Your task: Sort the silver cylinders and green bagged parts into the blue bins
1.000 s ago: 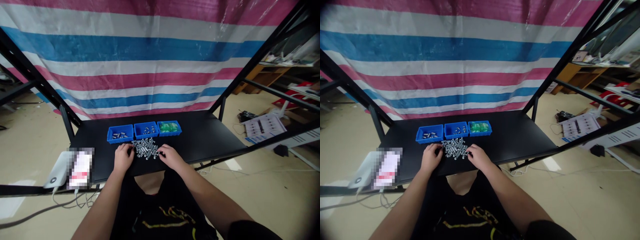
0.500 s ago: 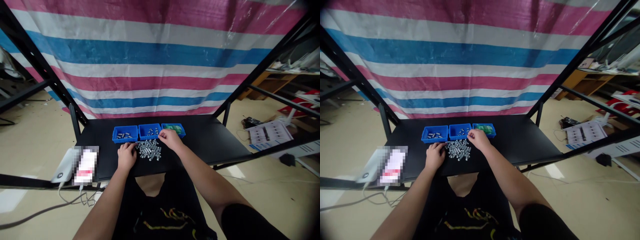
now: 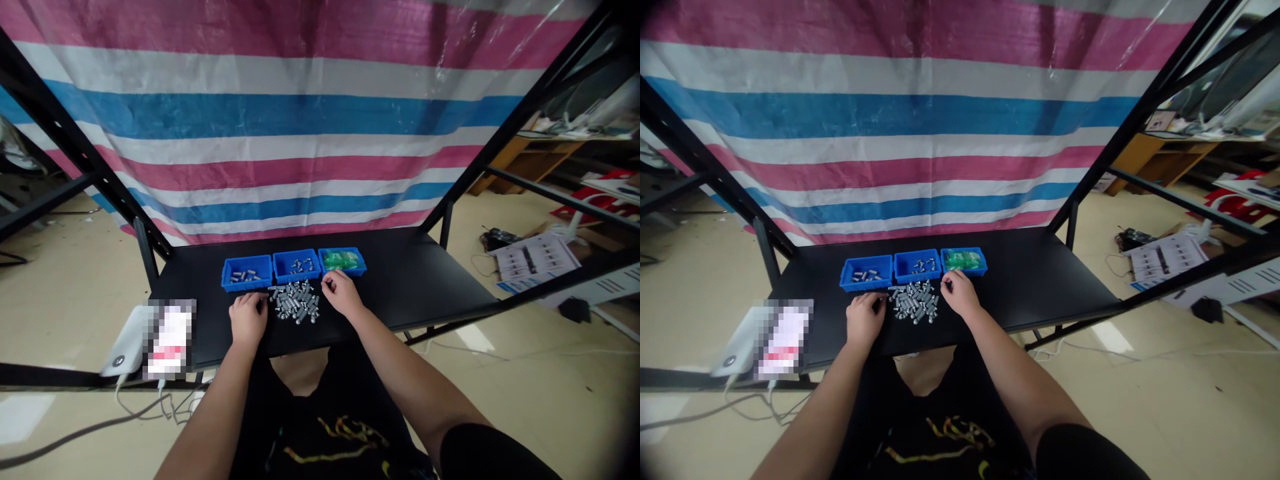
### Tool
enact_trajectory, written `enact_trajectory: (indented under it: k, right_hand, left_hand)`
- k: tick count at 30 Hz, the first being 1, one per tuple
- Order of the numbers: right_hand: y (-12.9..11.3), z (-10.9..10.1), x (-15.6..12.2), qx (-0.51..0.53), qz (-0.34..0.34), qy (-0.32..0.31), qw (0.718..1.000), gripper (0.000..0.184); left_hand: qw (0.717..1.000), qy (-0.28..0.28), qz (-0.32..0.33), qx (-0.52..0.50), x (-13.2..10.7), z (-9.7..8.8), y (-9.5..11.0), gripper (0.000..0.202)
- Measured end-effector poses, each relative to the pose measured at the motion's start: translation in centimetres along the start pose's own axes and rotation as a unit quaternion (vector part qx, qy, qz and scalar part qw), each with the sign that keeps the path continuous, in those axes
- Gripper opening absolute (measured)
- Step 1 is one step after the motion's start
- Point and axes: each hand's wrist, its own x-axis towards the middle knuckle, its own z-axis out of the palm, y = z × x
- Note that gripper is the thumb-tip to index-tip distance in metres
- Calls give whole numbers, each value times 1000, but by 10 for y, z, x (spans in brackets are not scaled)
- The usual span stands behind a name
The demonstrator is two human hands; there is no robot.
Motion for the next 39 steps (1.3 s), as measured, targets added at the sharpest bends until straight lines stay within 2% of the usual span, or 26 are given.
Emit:
enact_trajectory:
  k: [4, 8, 10, 13, 16, 19, 21, 23, 25, 27, 30, 34, 36, 39]
  right_hand:
    - [4, -6, -24, 35, 9, -5, 999, 5]
    - [-4, -13, -41, 80, -45, -84, 992, 11]
    - [-9, -16, -47, 77, -62, -116, 988, 14]
    - [-13, -17, -53, 33, -77, -140, 987, 14]
    - [-16, -15, -54, -7, -77, -147, 986, 11]
    - [-17, -14, -53, -30, -79, -150, 985, 6]
    - [-17, -15, -52, -35, -100, -162, 981, 3]
    - [-17, -18, -49, -25, -137, -188, 972, 4]
    - [-16, -24, -40, -5, -171, -205, 964, 6]
    - [-17, -29, -24, 13, -179, -191, 965, 9]
    - [-19, -31, 15, 9, -143, -124, 982, 8]
    - [-25, -21, 58, -38, -75, -65, 994, 6]
    - [-26, -18, 61, -46, -61, -42, 996, 7]
    - [-17, -16, 42, -32, -38, 11, 999, 7]
  left_hand:
    - [998, 51, 21, -16, 3, -16, 4, 22]
    - [995, 102, -1, -8, 30, -38, 7, 27]
    - [996, 84, -32, 5, 51, -44, 5, 27]
    - [997, 12, -70, 23, 79, -47, 0, 26]
    - [996, -7, -80, 46, 88, -44, -4, 24]
    - [997, 47, -42, 38, 73, -39, -7, 22]
    - [996, 92, -4, 18, 55, -35, -8, 22]
    - [994, 101, 33, -11, 33, -31, -9, 22]
    - [993, 82, 70, -46, 11, -29, -8, 21]
    - [991, 60, 89, -74, -7, -27, -4, 19]
    - [990, 7, 103, -94, -25, -26, 6, 19]
    - [990, -50, 95, -91, -34, -22, 15, 21]
    - [990, -59, 89, -92, -35, -20, 20, 22]
    - [989, -58, 93, -97, -34, -15, 37, 24]
